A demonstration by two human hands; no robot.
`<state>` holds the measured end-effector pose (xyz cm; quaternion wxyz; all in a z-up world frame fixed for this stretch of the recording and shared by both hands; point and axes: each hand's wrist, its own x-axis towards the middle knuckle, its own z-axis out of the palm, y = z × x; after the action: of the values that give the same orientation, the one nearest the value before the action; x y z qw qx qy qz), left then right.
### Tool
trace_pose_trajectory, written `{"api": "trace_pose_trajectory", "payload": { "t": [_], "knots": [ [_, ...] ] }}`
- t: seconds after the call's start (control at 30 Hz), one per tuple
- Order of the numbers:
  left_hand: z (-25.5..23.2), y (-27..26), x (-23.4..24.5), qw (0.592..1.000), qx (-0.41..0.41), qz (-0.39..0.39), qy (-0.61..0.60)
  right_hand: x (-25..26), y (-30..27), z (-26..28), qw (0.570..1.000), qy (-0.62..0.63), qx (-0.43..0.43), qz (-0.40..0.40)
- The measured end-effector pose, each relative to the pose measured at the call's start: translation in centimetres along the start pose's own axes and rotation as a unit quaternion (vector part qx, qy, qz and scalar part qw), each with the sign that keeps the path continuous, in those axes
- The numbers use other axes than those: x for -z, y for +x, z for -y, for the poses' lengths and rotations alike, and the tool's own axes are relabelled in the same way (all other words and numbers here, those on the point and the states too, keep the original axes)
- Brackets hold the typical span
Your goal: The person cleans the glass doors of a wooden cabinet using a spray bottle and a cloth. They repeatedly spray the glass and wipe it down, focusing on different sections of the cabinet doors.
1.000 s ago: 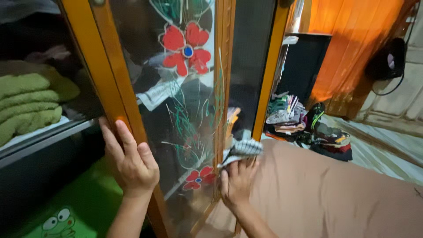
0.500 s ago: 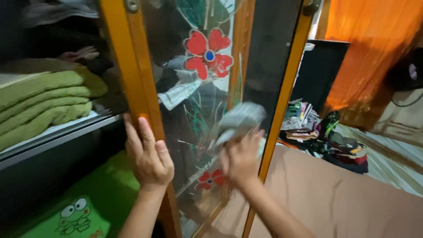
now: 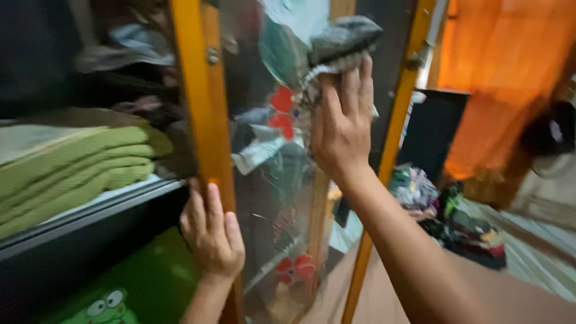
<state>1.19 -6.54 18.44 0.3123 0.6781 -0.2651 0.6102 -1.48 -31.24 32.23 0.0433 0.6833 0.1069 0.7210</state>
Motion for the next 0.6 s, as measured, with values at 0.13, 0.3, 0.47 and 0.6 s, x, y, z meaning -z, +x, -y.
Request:
{"api": "trace_pose_trajectory", "payload": {
  "t": [0.13,0.3,0.47,0.6],
  "knots": [
    [-0.9,0.1,2.1,0.996,0.059,-0.036,-0.049,1.6,-2.9,5.0,0.976,0.058,0.177,0.112],
    [-0.6,1.4,3.2,0.975,0.189,-0.037,-0.113,2.1,-5.4,6.9,0.846,0.223,0.372,0.312],
    [-0.3,2.3,3.6,0.978,0.181,-0.043,-0.092,-1.0,5.6,3.5,0.956,0.033,0.271,0.109],
    [-0.2,2.3,3.8,0.969,0.226,-0.006,-0.098,-1.5,10.8,4.5,0.988,-0.034,0.15,-0.014]
  ]
}}
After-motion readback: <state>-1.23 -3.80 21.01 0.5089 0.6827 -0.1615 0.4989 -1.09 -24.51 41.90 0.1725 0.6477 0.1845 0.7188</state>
